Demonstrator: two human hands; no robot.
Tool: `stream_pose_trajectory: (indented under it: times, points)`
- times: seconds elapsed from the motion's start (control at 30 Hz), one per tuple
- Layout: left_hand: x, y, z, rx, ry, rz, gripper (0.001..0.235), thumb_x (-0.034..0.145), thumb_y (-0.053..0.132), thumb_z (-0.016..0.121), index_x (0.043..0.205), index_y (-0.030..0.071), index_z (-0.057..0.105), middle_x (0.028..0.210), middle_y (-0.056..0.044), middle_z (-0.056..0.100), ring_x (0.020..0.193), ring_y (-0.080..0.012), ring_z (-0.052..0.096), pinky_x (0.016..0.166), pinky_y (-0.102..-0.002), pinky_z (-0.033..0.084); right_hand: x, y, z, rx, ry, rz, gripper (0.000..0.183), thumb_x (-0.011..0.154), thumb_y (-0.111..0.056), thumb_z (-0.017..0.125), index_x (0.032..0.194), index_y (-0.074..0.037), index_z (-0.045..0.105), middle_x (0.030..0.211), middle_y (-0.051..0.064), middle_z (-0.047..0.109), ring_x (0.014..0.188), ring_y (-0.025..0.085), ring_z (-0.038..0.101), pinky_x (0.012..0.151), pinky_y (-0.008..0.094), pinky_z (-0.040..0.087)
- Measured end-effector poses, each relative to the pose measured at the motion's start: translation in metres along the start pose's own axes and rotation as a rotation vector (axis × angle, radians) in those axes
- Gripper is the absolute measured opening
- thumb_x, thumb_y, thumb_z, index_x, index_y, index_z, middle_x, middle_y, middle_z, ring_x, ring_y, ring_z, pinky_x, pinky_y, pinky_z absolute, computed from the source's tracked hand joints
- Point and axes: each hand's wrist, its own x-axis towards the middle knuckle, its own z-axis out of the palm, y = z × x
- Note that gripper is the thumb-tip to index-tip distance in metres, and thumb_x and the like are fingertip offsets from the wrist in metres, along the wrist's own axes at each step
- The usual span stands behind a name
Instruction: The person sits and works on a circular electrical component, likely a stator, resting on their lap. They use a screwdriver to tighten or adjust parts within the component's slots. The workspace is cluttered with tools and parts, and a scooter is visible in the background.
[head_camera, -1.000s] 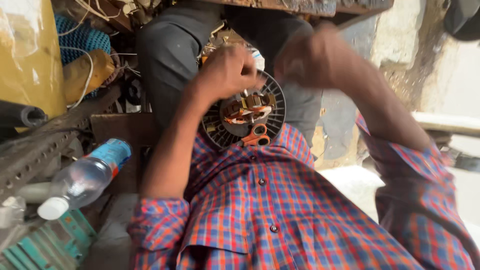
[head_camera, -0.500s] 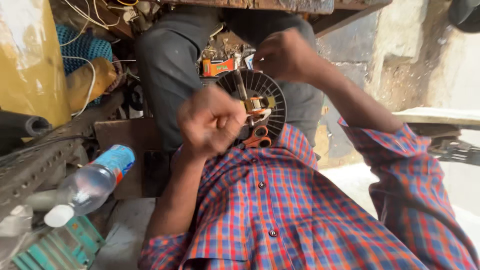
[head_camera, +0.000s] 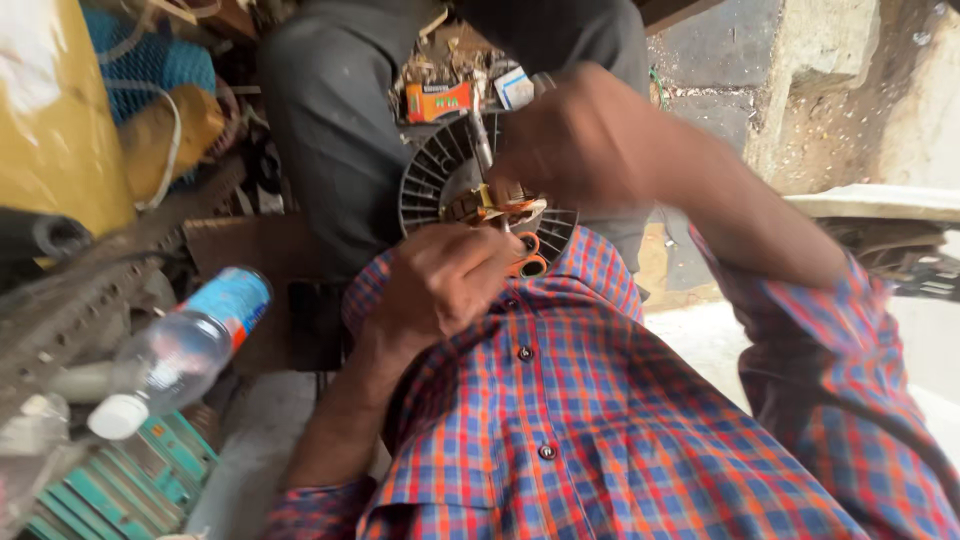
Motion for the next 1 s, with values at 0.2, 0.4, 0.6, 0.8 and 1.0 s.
stream_pose_trajectory:
  times: [0.2,0.4,0.6,0.8,1.0]
  points:
    - [0.043,-0.040,0.011,-0.774,0.376,-0.409,0.013,0.092,0.004,0.076,0.084,0.003,0.065,0.084,-0.010,0.060,0.071,-0.0197,0.057,0.062,-0.028,0.047,-0.019,0.066,0.021,-0.101,0.180,0.293,0.003,0.087,-0.010,0.076,0.086,-0.012,0.077,0.082,0.007,0.070,0.079,0.027,0.070,0.069,0.041,0.055]
    - [0.105,-0.071,-0.013,-0.449,-0.334,-0.232,0.010,0.082,0.012,0.085,0.083,0.005,0.077,0.079,-0.006,0.069,0.077,-0.0175,0.066,0.072,-0.032,0.051,-0.016,-0.024,0.004,-0.011,-0.222,0.284,0.018,0.077,-0.009,0.074,0.087,-0.021,0.082,0.074,0.003,0.074,0.064,0.025,0.070,0.054,0.041,0.053]
    - [0.012,0.001,-0.002,-0.272,-0.015,0.035,0.009,0.099,0.014,0.074,0.103,0.006,0.071,0.094,-0.007,0.068,0.077,-0.0196,0.066,0.071,-0.034,0.055,-0.007,-0.018,0.001,0.056,0.000,0.018,0.013,0.086,-0.010,0.074,0.097,-0.008,0.078,0.085,0.011,0.072,0.073,0.029,0.069,0.060,0.040,0.052]
    - [0.024,-0.033,0.016,-1.145,0.507,-0.513,0.019,0.089,0.022,0.083,0.089,0.007,0.071,0.071,-0.001,0.060,0.056,-0.0085,0.052,0.051,-0.025,0.041,-0.005,0.070,0.021,-0.119,0.149,0.287,0.007,0.080,-0.007,0.073,0.084,-0.012,0.077,0.079,0.008,0.070,0.071,0.029,0.068,0.062,0.041,0.053]
    - [0.110,-0.064,-0.023,-0.366,-0.347,-0.200,0.020,0.083,0.019,0.088,0.078,0.004,0.076,0.075,-0.007,0.069,0.071,-0.0187,0.064,0.068,-0.035,0.049,-0.018,-0.005,0.005,-0.334,-0.223,0.262,0.010,0.083,-0.012,0.073,0.092,-0.014,0.078,0.072,0.006,0.070,0.060,0.030,0.066,0.051,0.045,0.050]
